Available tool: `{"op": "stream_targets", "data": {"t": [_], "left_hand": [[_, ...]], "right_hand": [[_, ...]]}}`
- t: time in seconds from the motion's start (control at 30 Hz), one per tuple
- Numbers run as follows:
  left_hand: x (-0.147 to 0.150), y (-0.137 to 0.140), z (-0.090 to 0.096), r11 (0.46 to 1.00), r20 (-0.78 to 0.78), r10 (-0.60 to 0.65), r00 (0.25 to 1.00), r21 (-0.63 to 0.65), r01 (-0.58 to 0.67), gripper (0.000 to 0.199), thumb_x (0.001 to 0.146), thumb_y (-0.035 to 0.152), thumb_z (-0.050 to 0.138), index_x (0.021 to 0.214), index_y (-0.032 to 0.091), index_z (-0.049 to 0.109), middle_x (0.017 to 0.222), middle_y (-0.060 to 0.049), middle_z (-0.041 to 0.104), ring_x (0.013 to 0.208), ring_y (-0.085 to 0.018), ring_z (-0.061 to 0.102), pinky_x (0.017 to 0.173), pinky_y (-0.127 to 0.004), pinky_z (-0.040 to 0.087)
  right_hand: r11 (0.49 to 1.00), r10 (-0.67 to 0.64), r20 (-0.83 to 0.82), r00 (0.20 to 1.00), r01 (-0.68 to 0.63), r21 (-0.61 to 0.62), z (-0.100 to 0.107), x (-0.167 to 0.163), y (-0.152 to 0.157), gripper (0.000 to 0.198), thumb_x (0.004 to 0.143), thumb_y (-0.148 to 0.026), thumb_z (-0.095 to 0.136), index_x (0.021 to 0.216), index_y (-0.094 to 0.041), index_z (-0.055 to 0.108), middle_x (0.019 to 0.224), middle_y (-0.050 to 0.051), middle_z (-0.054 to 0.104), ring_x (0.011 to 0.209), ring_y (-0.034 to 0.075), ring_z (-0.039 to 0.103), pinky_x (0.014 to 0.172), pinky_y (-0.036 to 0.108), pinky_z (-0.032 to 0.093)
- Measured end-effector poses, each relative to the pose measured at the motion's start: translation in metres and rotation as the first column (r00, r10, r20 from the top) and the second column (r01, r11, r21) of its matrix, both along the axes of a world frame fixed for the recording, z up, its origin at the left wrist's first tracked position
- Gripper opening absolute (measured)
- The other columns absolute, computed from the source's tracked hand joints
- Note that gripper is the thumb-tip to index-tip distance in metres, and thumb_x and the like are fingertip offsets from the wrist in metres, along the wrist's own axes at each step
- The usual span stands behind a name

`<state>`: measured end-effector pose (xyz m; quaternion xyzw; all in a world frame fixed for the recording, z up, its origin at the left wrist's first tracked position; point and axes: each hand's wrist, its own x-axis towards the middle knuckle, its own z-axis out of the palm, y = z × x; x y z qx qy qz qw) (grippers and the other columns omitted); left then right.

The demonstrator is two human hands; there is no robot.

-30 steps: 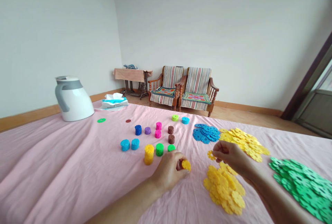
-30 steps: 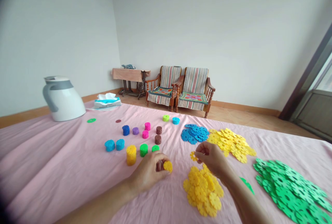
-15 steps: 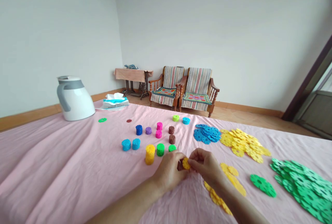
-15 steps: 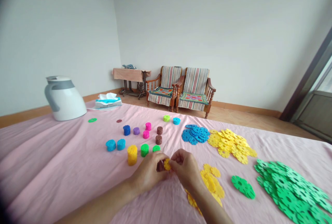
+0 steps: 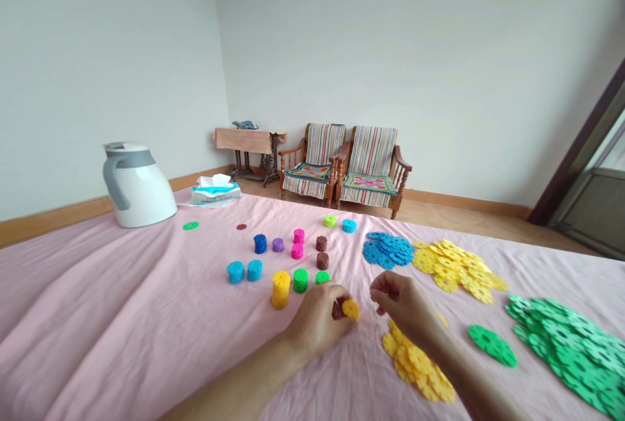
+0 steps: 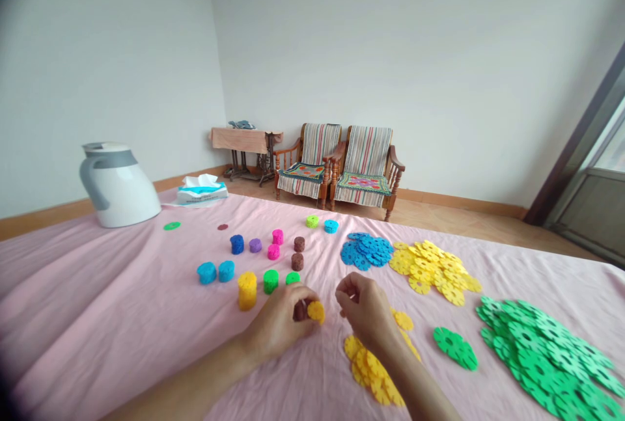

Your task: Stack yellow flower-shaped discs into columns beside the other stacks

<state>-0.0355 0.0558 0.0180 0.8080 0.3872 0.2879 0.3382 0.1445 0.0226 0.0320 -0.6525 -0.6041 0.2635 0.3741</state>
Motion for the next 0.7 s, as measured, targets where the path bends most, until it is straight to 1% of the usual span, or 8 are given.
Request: {"op": "stream_targets", "data": {"t": [0.03, 0.1, 0.13, 0.2, 0.3, 0.37, 0.53, 0.7], "left_hand": [[0.000, 0.000, 0.000, 1.000, -0.003, 0.000, 1.000, 0.002, 0.000, 0.020, 0.062, 0.010, 0.061, 0.080, 0.014, 0.068, 0.072, 0.001, 0.057, 0.063, -0.013, 0.052, 0.056, -0.022, 0.037], [0.000, 0.000, 0.001, 1.000, -0.008, 0.003, 1.000, -0.001, -0.003, 0.021, 0.062, 0.010, 0.061, 0.081, 0.015, 0.068, 0.071, 0.001, 0.057, 0.063, -0.013, 0.052, 0.057, -0.022, 0.037], [0.000, 0.000, 0.001, 1.000, -0.009, 0.005, 1.000, -0.009, -0.005, 0.022, 0.062, 0.010, 0.062, 0.082, 0.015, 0.068, 0.070, 0.001, 0.056, 0.063, -0.013, 0.052, 0.057, -0.022, 0.037], [0.001, 0.000, 0.001, 1.000, -0.011, 0.010, 1.000, -0.030, -0.010, 0.023, 0.061, 0.012, 0.065, 0.083, 0.015, 0.068, 0.070, 0.001, 0.056, 0.063, -0.013, 0.051, 0.058, -0.022, 0.037], [0.001, 0.000, 0.000, 0.998, 0.002, 0.019, 1.000, -0.056, -0.019, 0.026, 0.060, 0.015, 0.070, 0.086, 0.015, 0.068, 0.071, 0.001, 0.057, 0.063, -0.013, 0.052, 0.059, -0.022, 0.038], [0.001, 0.000, 0.000, 0.998, 0.014, 0.028, 1.000, -0.061, -0.027, 0.029, 0.060, 0.017, 0.072, 0.088, 0.015, 0.068, 0.072, 0.001, 0.058, 0.063, -0.013, 0.052, 0.058, -0.022, 0.039], [0.001, 0.000, 0.000, 0.999, 0.015, 0.011, 1.000, -0.032, -0.010, 0.022, 0.062, 0.016, 0.070, 0.084, 0.015, 0.069, 0.070, 0.001, 0.057, 0.063, -0.013, 0.051, 0.058, -0.022, 0.037], [0.000, 0.001, 0.001, 1.000, 0.005, 0.001, 1.000, -0.028, 0.000, 0.018, 0.063, 0.014, 0.067, 0.081, 0.015, 0.069, 0.069, 0.001, 0.056, 0.064, -0.014, 0.051, 0.059, -0.022, 0.037]], "right_hand": [[1.000, 0.013, 0.089, 0.996, -0.011, -0.018, 0.004, 0.005, -0.002, 0.008, 0.072, -0.024, 0.050, 0.065, -0.020, 0.053, 0.060, -0.001, 0.060, 0.058, 0.015, 0.061, 0.055, 0.024, 0.042], [0.996, 0.062, 0.264, 0.962, -0.044, -0.074, 0.012, 0.015, -0.008, 0.007, 0.069, -0.018, 0.051, 0.063, -0.020, 0.055, 0.061, 0.000, 0.060, 0.060, 0.015, 0.058, 0.055, 0.024, 0.039], [0.992, 0.099, 0.331, 0.939, -0.065, -0.112, 0.015, 0.019, -0.012, 0.006, 0.067, -0.017, 0.053, 0.064, -0.020, 0.057, 0.063, 0.000, 0.062, 0.063, 0.015, 0.058, 0.056, 0.024, 0.038], [0.976, 0.173, 0.402, 0.899, -0.101, -0.195, 0.019, 0.025, -0.019, 0.008, 0.063, -0.016, 0.057, 0.067, -0.020, 0.062, 0.072, 0.002, 0.065, 0.070, 0.016, 0.058, 0.060, 0.025, 0.039], [0.949, 0.254, 0.414, 0.874, -0.142, -0.281, 0.022, 0.027, -0.028, 0.017, 0.060, -0.016, 0.060, 0.075, -0.021, 0.065, 0.084, 0.003, 0.067, 0.080, 0.018, 0.058, 0.069, 0.026, 0.041], [0.935, 0.284, 0.413, 0.865, -0.155, -0.318, 0.023, 0.024, -0.030, 0.022, 0.059, -0.016, 0.060, 0.079, -0.021, 0.065, 0.089, 0.004, 0.066, 0.084, 0.019, 0.057, 0.072, 0.027, 0.041], [0.935, 0.292, 0.461, 0.838, -0.147, -0.323, 0.024, 0.017, -0.028, 0.022, 0.059, -0.014, 0.056, 0.079, -0.020, 0.063, 0.089, 0.005, 0.064, 0.085, 0.020, 0.056, 0.072, 0.029, 0.040], [0.923, 0.340, 0.480, 0.809, -0.191, -0.333, 0.025, 0.016, -0.028, 0.019, 0.062, -0.015, 0.055, 0.079, -0.021, 0.060, 0.091, 0.005, 0.063, 0.087, 0.020, 0.055, 0.075, 0.029, 0.040]]}}
